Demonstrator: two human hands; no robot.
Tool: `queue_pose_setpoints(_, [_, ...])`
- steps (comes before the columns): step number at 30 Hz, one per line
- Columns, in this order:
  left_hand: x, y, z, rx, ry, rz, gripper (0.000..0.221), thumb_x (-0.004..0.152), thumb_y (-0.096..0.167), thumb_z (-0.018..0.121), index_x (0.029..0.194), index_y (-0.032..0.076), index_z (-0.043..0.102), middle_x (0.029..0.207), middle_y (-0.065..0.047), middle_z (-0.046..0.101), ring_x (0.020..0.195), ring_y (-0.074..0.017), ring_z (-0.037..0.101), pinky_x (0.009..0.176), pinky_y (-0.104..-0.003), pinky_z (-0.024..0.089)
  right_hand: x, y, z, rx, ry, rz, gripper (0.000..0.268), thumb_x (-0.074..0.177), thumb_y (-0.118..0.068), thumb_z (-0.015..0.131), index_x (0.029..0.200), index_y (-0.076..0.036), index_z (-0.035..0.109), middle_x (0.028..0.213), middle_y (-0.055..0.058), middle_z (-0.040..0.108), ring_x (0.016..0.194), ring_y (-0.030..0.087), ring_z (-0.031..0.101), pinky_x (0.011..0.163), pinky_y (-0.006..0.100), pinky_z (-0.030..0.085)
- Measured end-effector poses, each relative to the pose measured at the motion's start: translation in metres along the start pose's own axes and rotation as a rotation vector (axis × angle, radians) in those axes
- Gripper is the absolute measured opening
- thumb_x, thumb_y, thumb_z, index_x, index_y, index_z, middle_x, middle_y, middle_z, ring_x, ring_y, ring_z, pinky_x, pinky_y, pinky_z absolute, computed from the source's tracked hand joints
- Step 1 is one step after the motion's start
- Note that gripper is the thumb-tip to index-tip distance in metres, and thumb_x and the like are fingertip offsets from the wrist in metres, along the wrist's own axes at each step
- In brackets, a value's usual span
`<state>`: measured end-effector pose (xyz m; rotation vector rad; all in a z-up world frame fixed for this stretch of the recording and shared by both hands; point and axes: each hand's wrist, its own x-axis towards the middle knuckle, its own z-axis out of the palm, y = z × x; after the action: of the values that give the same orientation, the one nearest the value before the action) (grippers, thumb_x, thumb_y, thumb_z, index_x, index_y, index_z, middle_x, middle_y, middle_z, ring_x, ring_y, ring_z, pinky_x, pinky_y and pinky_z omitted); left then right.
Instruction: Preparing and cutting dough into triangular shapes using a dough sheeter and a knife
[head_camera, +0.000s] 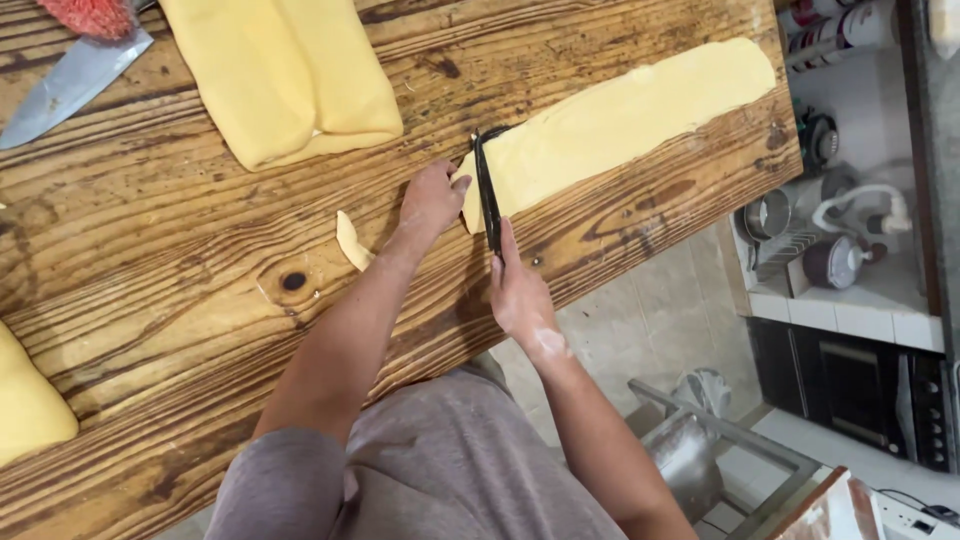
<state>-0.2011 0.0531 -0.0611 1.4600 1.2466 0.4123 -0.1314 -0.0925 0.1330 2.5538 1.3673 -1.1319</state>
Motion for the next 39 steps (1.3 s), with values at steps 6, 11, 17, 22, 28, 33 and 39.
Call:
queue_pose_setpoints(6, [-0.004,0.010,-0.006,-0.005,0.007,-0.043,0.038,0.092,0.035,0.068,0.115,0.004,0.069,0.103,-0.025,0.073,0.109,-0.0417,0.070,0.088,-0.053,0.058,-0.017,-0.056,-0.012,-0.060,-0.160,0.009,0.069,0.106,-0.025,0.032,0.167,-0.023,-0.002,0.108,0.041,0.068,0.111,0.058,0.065,0.103,0.064,0.048])
queue_pose_setpoints(11, [-0.004,0.013,-0.001,0.020,0.021,-0.119,0.038,0.090,0.036,0.069,0.117,0.010,0.068,0.107,-0.021,0.073,0.110,-0.0377,0.070,0.091,-0.049,0.059,-0.005,-0.049,0.025,-0.006,-0.140,-0.009,0.070,0.108,-0.014,0.027,0.166,-0.018,-0.011,0.109,0.046,0.065,0.112,0.060,0.063,0.102,0.064,0.047])
queue_pose_setpoints(17, [-0.036,0.036,-0.030,-0.265,0.244,-0.079,0.038,0.092,0.031,0.068,0.121,0.007,0.067,0.103,-0.022,0.072,0.104,-0.0370,0.072,0.084,-0.051,0.057,0.039,0.027,0.052,0.343,-0.144,-0.162,0.070,0.108,-0.022,0.034,0.166,-0.027,-0.005,0.062,0.018,0.070,0.053,0.034,0.072,0.058,0.045,0.065])
queue_pose_setpoints(22, [-0.078,0.027,-0.084,-0.388,0.505,-0.001,0.026,0.103,0.019,0.059,0.125,0.006,0.057,0.089,-0.018,0.066,0.073,-0.0285,0.070,0.051,-0.036,0.058,0.022,0.047,0.050,0.742,-0.224,-0.332,0.068,0.108,-0.009,0.036,0.167,-0.027,0.007,0.054,0.017,0.058,0.035,0.026,0.060,0.034,0.034,0.059])
queue_pose_setpoints(28, [-0.129,0.035,-0.100,0.465,0.699,0.296,0.081,0.078,0.011,0.087,0.145,-0.011,0.046,0.129,-0.032,0.051,0.124,-0.0498,0.051,0.108,-0.055,0.043,-0.030,0.022,-0.032,-0.033,-0.068,-0.188,0.065,0.106,-0.036,0.043,0.164,-0.041,0.013,0.116,0.039,0.067,0.109,0.057,0.064,0.099,0.065,0.051])
queue_pose_setpoints(33, [-0.121,0.030,0.017,0.457,0.179,0.361,0.067,0.088,0.023,0.070,0.149,0.003,0.051,0.145,-0.019,0.055,0.139,-0.0385,0.047,0.113,-0.059,0.037,0.016,0.069,-0.074,-0.472,-0.110,-0.070,0.060,0.109,-0.042,0.032,0.162,-0.052,0.007,0.109,0.026,0.074,0.104,0.047,0.072,0.093,0.059,0.054])
queue_pose_setpoints(39, [-0.091,0.036,0.085,0.530,0.211,0.272,0.062,0.096,0.036,0.056,0.149,0.006,0.047,0.145,-0.021,0.043,0.144,-0.0378,0.036,0.117,-0.054,0.027,0.065,0.076,-0.120,-0.778,-0.158,-0.268,0.056,0.108,-0.051,0.026,0.159,-0.061,0.006,0.117,0.013,0.074,0.106,0.040,0.071,0.095,0.053,0.056])
